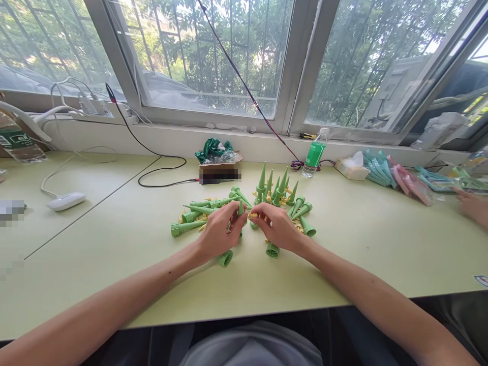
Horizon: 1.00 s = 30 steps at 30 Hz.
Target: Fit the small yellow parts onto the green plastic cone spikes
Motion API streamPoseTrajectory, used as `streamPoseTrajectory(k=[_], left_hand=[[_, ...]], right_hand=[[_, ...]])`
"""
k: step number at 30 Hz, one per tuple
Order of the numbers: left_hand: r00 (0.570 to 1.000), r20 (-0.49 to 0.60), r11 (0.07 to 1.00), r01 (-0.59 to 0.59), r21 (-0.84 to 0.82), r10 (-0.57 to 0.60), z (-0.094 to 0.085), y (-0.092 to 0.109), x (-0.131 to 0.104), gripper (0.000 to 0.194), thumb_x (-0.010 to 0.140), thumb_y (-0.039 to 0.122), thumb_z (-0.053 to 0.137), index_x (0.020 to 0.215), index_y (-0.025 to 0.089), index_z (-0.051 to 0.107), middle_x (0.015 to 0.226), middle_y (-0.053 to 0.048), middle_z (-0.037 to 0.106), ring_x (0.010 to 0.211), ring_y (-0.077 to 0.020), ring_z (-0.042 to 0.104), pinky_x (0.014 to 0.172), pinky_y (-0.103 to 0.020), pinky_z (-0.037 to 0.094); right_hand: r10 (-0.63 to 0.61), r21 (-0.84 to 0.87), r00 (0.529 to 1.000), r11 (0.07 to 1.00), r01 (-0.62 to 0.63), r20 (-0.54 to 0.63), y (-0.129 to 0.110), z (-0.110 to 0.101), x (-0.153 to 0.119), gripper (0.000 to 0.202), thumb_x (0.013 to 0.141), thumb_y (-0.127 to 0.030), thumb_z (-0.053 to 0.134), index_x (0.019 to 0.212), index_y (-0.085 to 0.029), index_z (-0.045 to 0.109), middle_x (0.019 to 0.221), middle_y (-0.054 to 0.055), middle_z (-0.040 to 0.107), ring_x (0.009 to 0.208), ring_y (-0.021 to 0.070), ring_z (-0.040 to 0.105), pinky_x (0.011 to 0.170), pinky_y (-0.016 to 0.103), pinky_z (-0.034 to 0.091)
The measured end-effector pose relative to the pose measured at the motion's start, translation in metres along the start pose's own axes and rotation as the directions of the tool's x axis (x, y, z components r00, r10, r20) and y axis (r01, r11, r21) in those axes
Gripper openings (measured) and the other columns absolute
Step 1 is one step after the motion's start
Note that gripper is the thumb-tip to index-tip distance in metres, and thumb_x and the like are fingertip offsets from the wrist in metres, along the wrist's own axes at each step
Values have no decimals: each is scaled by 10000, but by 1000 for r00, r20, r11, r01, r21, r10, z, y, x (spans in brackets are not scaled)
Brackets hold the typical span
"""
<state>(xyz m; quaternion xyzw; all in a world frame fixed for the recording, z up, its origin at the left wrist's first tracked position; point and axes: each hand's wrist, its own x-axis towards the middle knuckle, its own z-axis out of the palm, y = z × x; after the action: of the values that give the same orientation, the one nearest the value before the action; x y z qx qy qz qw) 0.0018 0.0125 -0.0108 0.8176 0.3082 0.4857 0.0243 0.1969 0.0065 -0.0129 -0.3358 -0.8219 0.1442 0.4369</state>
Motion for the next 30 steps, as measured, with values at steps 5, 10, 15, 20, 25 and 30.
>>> streamPoseTrajectory(k=[5, 10, 15, 20, 25, 30], left_hand=[[1000, 6, 1000, -8, -4, 8, 0, -2, -1, 33, 911, 208, 574, 914, 198, 543, 769, -2, 633, 556, -94, 467, 543, -229, 430], [1000, 15, 1000, 6, -8, -6, 0, -1, -1, 26, 916, 219, 565, 925, 200, 549, 722, 11, 605, 554, -99, 467, 543, -232, 437], [1000, 20, 1000, 22, -18, -21, 0, 1, -1, 34, 920, 231, 556, 932, 199, 557, 706, 16, 587, 554, -98, 469, 556, -231, 461], [1000, 24, 1000, 18, -21, -17, 0, 1, -1, 42, 922, 239, 552, 926, 197, 558, 701, 15, 586, 552, -98, 473, 554, -229, 463], [1000, 28, 1000, 3, -28, -3, -1, 3, -1, 28, 917, 226, 563, 914, 199, 554, 676, 27, 572, 537, -94, 467, 538, -217, 442], [999, 32, 1000, 6, -24, -5, -2, 6, 0, 51, 930, 236, 541, 899, 197, 554, 706, 15, 616, 535, -92, 476, 530, -215, 436]], right_hand=[[19, -3, 1000, 1000, -19, 13, 0, -1, 1, 138, 975, -279, 516, 957, -178, 609, 753, 14, 628, 647, 126, 547, 637, 237, 443], [44, -11, 998, 999, -44, 34, -1, -1, 1, 190, 985, -315, 499, 907, -181, 608, 709, 3, 609, 611, 119, 507, 612, 230, 411], [41, -23, 998, 999, -40, 54, 1, -1, 1, 258, 1002, -352, 464, 850, -182, 583, 693, -1, 581, 609, 119, 485, 606, 231, 389], [44, -56, 996, 998, -40, 80, 1, -3, 1, 336, 1020, -412, 417, 819, -185, 561, 687, 5, 572, 596, 121, 470, 600, 234, 375], [36, -94, 995, 995, -27, 96, 1, -3, 1, 417, 1037, -444, 344, 765, -185, 526, 658, 7, 543, 571, 119, 453, 578, 237, 350], [28, -110, 993, 994, -16, 111, 1, -3, 0, 487, 1046, -469, 279, 707, -188, 489, 627, 4, 514, 550, 112, 424, 570, 235, 340]])
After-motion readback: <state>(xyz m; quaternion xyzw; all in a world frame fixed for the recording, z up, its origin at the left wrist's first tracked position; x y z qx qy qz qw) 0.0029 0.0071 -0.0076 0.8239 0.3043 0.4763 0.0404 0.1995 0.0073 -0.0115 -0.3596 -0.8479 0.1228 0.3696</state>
